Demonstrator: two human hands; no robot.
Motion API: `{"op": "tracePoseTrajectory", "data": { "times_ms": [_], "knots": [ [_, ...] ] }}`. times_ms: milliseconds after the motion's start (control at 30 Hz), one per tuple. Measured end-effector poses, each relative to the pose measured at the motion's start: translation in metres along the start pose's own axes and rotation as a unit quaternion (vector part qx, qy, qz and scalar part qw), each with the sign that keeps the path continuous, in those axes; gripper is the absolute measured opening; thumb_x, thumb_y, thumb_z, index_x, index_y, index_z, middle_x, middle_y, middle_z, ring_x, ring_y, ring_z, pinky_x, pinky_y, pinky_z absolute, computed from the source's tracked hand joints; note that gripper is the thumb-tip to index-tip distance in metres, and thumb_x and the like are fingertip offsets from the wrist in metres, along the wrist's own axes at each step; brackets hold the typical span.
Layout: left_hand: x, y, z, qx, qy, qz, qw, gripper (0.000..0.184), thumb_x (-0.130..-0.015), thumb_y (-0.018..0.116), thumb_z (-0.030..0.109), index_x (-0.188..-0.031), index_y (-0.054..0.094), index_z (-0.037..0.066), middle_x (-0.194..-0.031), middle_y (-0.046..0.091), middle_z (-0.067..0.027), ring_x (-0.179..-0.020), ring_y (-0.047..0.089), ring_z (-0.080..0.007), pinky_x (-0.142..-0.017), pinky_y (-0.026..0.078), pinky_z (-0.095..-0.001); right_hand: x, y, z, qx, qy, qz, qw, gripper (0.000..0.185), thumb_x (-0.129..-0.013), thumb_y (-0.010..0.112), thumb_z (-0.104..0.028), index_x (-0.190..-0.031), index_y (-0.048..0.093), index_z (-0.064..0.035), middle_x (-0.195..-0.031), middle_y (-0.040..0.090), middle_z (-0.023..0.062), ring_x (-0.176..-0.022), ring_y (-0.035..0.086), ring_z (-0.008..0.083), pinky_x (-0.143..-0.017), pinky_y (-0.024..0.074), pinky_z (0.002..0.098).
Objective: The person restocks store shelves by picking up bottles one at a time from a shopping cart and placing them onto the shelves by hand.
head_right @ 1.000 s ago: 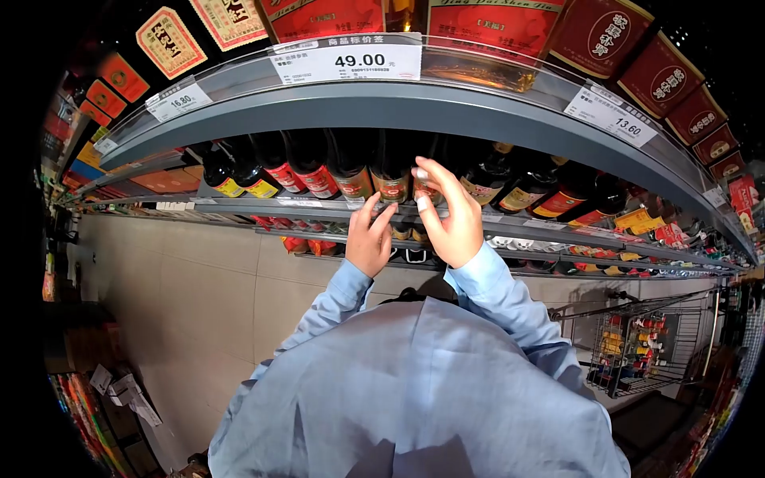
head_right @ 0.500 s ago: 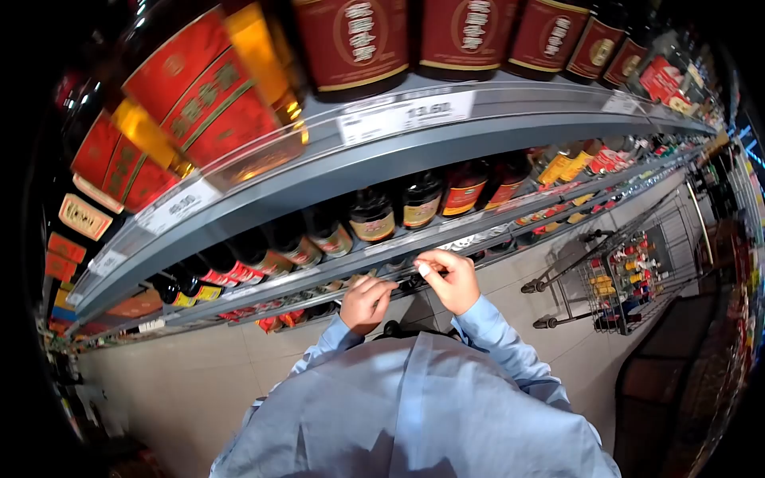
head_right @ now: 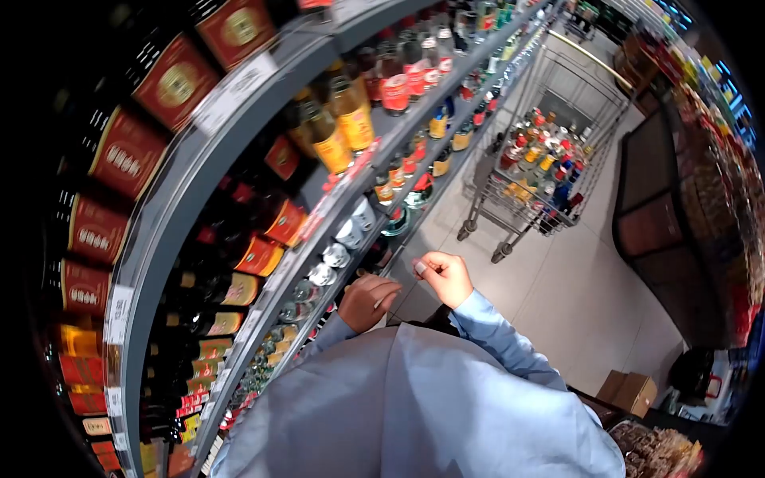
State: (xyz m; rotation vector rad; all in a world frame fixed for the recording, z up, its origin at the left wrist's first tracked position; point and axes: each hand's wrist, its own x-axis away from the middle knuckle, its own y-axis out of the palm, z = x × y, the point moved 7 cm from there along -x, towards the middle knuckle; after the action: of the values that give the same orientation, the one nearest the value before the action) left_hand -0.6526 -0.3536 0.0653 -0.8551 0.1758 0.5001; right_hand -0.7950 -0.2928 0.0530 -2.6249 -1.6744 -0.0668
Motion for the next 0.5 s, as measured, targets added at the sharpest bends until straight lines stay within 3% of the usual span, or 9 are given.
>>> {"op": "tracePoseTrajectory", "data": {
  "times_ms": [100,200,367,500],
  "knots": [
    [-0.054,0.043,0.011,0.010,0.017,-0.048,0.999,0.016,-0.078,0.055,0.012,-0.092,0.060,0.004,-0.086,0.060,-0.0101,-0.079,0.055,-0.0278,-0.071,0.044,-0.0369,-0.005,-0.064,-0.007,0.065,0.011,0.024,0.998,0.016,-0.084,0.057,-0.009,-0.073,0.060,0.0020,-0.067,0.061,0.0046,-0.064,0.058,0.0094,-0.060,0.0472,0.0225],
    [-0.108,0.077,0.026,0.036,0.032,-0.085,0.995,0.018,-0.080,0.053,0.012,-0.095,0.060,0.005,-0.088,0.060,-0.0100,-0.082,0.055,-0.0280,-0.074,0.043,-0.0362,-0.007,-0.126,0.000,0.065,-0.012,0.068,0.996,0.012,-0.082,0.058,-0.009,-0.077,0.062,0.0006,-0.065,0.061,0.0033,-0.059,0.054,0.0050,-0.053,0.0420,0.0192],
    [-0.180,0.120,0.040,0.085,0.094,-0.088,0.988,0.018,-0.079,0.054,0.010,-0.095,0.059,0.005,-0.090,0.059,-0.0101,-0.085,0.053,-0.0286,-0.077,0.041,-0.0367,-0.005,-0.198,0.020,-0.061,0.009,0.123,0.990,0.010,-0.083,0.054,-0.004,-0.086,0.060,0.0040,-0.072,0.062,0.0044,-0.067,0.058,0.0093,-0.062,0.0476,0.0223],
    [-0.219,0.144,0.021,0.118,0.086,-0.108,0.983,0.018,-0.078,0.055,0.008,-0.095,0.059,0.004,-0.092,0.059,-0.0114,-0.091,0.053,-0.0297,-0.082,0.041,-0.0368,-0.017,-0.236,0.034,-0.059,0.037,0.171,0.983,0.011,-0.085,0.055,-0.007,-0.082,0.060,0.0026,-0.071,0.061,0.0033,-0.067,0.057,0.0080,-0.062,0.0461,0.0214]
  ]
}}
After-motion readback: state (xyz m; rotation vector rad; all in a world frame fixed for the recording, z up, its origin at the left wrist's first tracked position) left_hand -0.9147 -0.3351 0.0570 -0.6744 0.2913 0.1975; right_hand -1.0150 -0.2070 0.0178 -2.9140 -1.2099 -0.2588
